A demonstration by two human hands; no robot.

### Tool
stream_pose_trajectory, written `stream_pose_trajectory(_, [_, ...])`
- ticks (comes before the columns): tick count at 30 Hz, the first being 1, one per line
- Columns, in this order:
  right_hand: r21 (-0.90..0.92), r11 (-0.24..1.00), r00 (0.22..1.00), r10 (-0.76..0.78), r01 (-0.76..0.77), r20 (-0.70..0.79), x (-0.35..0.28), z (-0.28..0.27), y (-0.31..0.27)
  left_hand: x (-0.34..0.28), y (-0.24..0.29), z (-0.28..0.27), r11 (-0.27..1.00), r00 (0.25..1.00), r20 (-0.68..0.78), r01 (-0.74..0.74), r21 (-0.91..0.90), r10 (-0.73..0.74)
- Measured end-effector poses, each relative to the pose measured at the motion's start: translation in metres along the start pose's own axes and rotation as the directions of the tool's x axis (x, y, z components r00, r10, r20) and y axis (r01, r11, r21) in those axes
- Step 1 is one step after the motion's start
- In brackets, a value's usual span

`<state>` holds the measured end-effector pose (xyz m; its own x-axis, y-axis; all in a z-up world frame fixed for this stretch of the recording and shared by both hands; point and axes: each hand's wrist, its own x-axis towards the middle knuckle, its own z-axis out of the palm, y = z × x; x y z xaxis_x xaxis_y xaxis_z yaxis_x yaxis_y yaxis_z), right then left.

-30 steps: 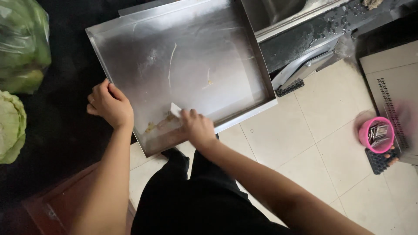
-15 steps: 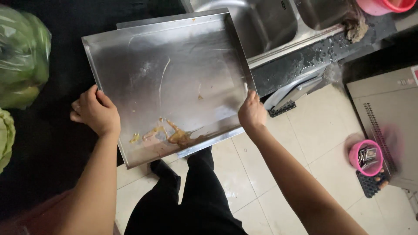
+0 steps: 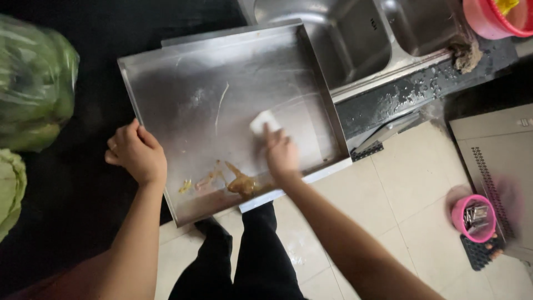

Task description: Washing and rinsing a metal baking tray in a kitchen sink.

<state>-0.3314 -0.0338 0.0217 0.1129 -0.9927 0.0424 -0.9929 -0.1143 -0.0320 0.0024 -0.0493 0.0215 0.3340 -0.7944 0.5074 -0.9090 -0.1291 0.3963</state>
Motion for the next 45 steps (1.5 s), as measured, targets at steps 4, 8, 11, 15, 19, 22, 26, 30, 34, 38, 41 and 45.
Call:
stream_pose_trajectory(4, [0.166, 0.985, 0.956, -0.100, 0.055, 0.275, -0.025, -0.054, -0.099, 0.000, 0.004, -0.005, 1.000, 1.000, 0.020, 0.011, -0.007, -0.011])
stream_pose_trajectory(8, [0.344, 0.939, 0.973, -0.070, -0.010, 0.222, -0.029, -0.079, -0.109, -0.002, 0.006, -0.008, 1.000, 0.999, 0.028, 0.022, 0.008, -0.022])
stream_pose_trajectory(11, [0.427, 0.904, 0.999, 0.005, -0.021, 0.039, -0.014, -0.121, -0.093, 0.004, 0.010, -0.012, 1.000, 1.000, 0.013, 0.023, -0.002, -0.023])
stream_pose_trajectory(15, [0.385, 0.921, 0.994, -0.016, 0.058, -0.112, -0.005, -0.082, -0.059, 0.006, 0.008, -0.009, 1.000, 1.000, -0.003, 0.023, -0.015, -0.023])
stream_pose_trajectory(19, [0.321, 0.947, 0.999, -0.040, 0.033, 0.013, 0.001, -0.089, -0.056, 0.005, 0.010, -0.010, 1.000, 1.000, -0.010, 0.022, 0.001, -0.022])
stream_pose_trajectory(22, [0.324, 0.946, 0.999, -0.023, 0.006, 0.048, 0.002, -0.059, -0.035, -0.001, 0.011, -0.011, 1.000, 1.000, -0.001, 0.029, -0.005, -0.029])
stream_pose_trajectory(26, [0.367, 0.930, 0.999, -0.035, 0.029, 0.009, 0.040, -0.073, 0.001, 0.003, 0.010, -0.010, 1.000, 1.000, -0.012, 0.025, -0.010, -0.025])
stream_pose_trajectory(30, [0.243, 0.919, 0.921, -0.227, 0.310, -0.315, 0.103, -0.123, 0.042, 0.002, 0.008, -0.007, 1.000, 1.000, -0.025, 0.016, 0.023, -0.015])
stream_pose_trajectory(34, [0.106, 0.958, 0.961, -0.255, 0.266, -0.109, 0.181, -0.076, 0.100, -0.001, 0.006, -0.005, 1.000, 0.999, -0.036, 0.001, 0.027, 0.000])
stream_pose_trajectory(38, [-0.123, 0.878, 0.858, -0.478, 0.462, -0.189, 0.245, -0.032, 0.121, 0.000, 0.006, -0.011, 0.998, 1.000, 0.000, -0.007, 0.059, 0.007])
stream_pose_trajectory(41, [-0.183, 0.902, 0.916, -0.402, 0.392, -0.020, 0.262, -0.014, 0.122, 0.003, 0.008, -0.008, 0.998, 1.000, 0.017, -0.009, 0.063, 0.008])
stream_pose_trajectory(45, [-0.248, 0.937, 0.943, -0.171, 0.245, 0.285, 0.215, -0.024, 0.114, -0.008, 0.005, -0.012, 0.995, 1.000, 0.014, -0.009, 0.102, 0.008])
